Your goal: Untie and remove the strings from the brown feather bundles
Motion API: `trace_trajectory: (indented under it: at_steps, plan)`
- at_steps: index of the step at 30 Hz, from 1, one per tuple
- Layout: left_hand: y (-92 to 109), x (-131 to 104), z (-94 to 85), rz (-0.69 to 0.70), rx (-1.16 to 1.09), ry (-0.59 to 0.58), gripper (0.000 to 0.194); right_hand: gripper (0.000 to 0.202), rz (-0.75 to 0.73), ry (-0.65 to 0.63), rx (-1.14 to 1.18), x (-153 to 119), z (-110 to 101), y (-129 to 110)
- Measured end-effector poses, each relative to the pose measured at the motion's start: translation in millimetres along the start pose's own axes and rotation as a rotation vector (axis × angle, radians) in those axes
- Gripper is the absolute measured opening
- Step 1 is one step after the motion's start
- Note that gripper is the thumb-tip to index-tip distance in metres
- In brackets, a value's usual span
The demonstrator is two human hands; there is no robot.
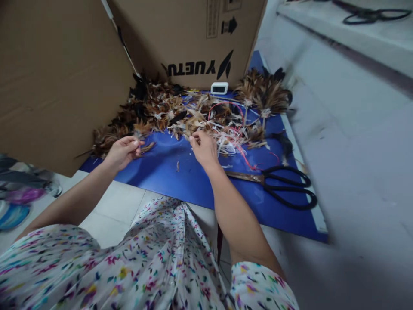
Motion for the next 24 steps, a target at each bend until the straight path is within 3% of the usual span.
trace_trajectory:
  at_steps: [6, 10, 15, 20, 24]
  plan:
    - [5.1, -20.4, -92.9, 0.065, 0.116, 0.434, 0.015, 0.013, -0.090, -0.064, -0.126, -3.1, 2.6, -0.2]
    - [22.0, -19.5, -129.0, 0.067, 0.169, 0.679, 0.017, 0.015, -0.128, -0.101, -0.180, -5.4, 3.4, 0.2]
    - [40.6, 0.9, -138.1, 0.041, 0.284, 0.698, 0.016, 0.013, -0.184, -0.141, -0.249, -6.4, 3.1, 2.7]
    - [43.5, 22.6, -131.4, -0.120, 0.366, 0.669, 0.017, 0.012, -0.196, -0.153, -0.286, -7.2, 3.1, 2.7]
    - [46.1, 20.0, -123.3, -0.078, 0.350, 0.745, 0.016, 0.013, -0.192, -0.150, -0.277, -9.2, 3.1, -2.9]
Point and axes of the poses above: each hand's wrist, its own x-axis towards the middle knuckle, its own z-axis out of the palm, y = z × x, the point moved 1 cm from there along x, towards the middle knuckle, and after that the axes turned 9 degrees about x, right-handed, at the moved point
